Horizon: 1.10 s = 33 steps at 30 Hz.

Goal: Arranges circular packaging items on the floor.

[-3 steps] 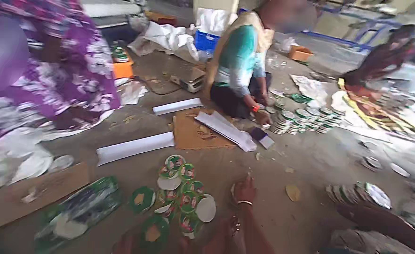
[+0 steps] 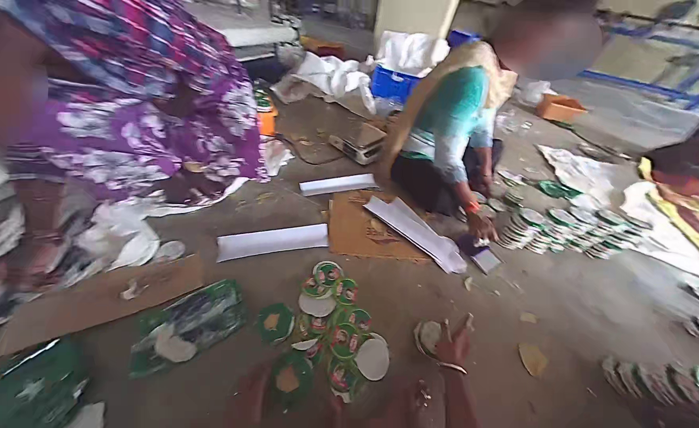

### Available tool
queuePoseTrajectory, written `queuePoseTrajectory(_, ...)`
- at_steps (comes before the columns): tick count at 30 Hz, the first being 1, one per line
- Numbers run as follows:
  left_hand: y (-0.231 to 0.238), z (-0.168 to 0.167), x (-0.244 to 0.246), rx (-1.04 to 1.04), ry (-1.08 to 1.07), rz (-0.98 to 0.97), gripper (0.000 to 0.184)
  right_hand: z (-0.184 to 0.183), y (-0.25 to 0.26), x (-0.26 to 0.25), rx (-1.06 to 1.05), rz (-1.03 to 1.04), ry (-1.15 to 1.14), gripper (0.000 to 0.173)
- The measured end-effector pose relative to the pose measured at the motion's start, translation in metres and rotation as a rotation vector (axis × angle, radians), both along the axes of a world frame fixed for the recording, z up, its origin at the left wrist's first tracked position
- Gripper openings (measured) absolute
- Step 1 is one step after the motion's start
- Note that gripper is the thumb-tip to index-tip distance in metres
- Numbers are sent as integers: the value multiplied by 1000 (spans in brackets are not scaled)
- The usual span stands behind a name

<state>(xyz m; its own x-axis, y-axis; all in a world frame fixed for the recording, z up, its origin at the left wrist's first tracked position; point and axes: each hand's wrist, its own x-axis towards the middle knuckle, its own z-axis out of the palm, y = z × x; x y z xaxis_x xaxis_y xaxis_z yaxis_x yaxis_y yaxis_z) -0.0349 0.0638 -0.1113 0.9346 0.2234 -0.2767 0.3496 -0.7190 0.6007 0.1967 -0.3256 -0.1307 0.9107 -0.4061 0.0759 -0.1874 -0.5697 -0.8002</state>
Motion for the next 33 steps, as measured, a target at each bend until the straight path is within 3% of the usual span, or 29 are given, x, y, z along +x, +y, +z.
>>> queuePoseTrajectory(3,-3,6,1,-29,97,-52,91,17,36,-18,-20,323,-138,65)
queuePoseTrajectory(7,0,6,11,-61,147,-98,86,53,156,-102,-116,768,226,46)
queuePoseTrajectory(9,1,9,13,-51,146,-115,76,48,195,-148,-382,933,290,48)
queuePoseTrajectory(12,2,16,17,-12,254,-125,70,25,223,-181,-680,938,238,54)
queuePoseTrajectory(16,1,21,16,-21,295,-125,67,9,224,-217,-1000,834,60,47)
queuePoseTrajectory(21,-1,29,19,-37,324,-122,65,31,226,-194,-792,804,255,47)
queuePoseTrajectory(24,-4,28,17,-18,322,-127,63,26,230,-193,-920,899,339,56)
queuePoseTrajectory(26,-2,26,19,-7,310,-137,63,24,230,-213,-984,885,132,49)
queuePoseTrajectory(28,-1,27,18,-24,303,-153,60,34,233,-223,-947,862,138,41)
queuePoseTrajectory(33,36,84,17,-63,385,-277,58,42,244,-199,-965,1010,229,49)
